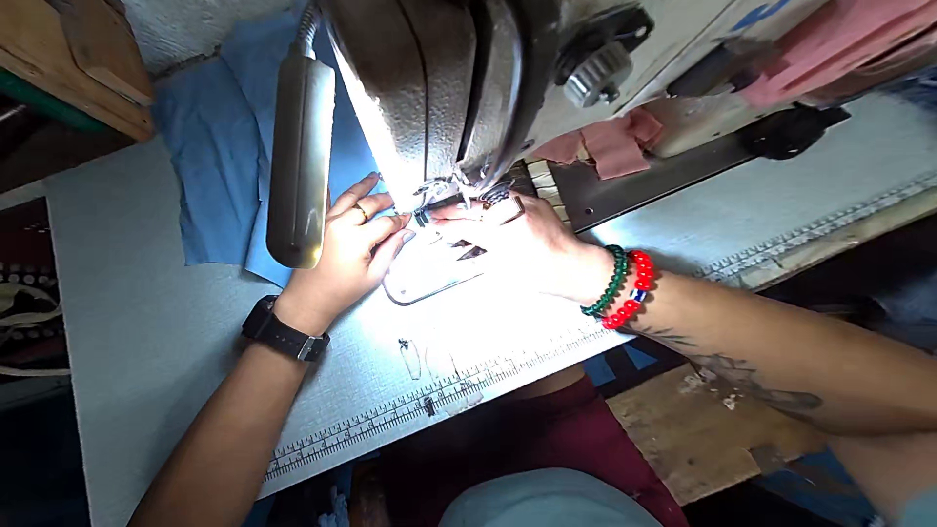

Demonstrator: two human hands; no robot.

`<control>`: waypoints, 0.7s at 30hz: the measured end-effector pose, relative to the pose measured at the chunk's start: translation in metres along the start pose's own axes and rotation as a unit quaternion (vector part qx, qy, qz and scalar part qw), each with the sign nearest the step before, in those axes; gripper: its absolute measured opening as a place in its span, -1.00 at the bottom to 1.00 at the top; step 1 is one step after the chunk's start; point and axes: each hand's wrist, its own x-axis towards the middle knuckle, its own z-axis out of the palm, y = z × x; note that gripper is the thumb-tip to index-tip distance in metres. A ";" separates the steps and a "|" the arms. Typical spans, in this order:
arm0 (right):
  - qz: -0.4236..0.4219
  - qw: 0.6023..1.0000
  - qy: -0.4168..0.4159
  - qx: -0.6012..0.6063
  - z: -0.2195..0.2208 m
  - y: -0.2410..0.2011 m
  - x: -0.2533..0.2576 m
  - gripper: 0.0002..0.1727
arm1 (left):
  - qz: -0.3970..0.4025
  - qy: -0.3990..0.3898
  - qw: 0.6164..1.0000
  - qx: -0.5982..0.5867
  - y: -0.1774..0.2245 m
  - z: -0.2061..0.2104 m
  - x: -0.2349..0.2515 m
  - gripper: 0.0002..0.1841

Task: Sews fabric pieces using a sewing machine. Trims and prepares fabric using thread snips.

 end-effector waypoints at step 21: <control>0.007 0.997 -0.025 -0.069 -0.003 -0.002 0.003 -0.52 | 0.010 0.027 0.999 0.014 -0.004 0.003 0.008 -0.79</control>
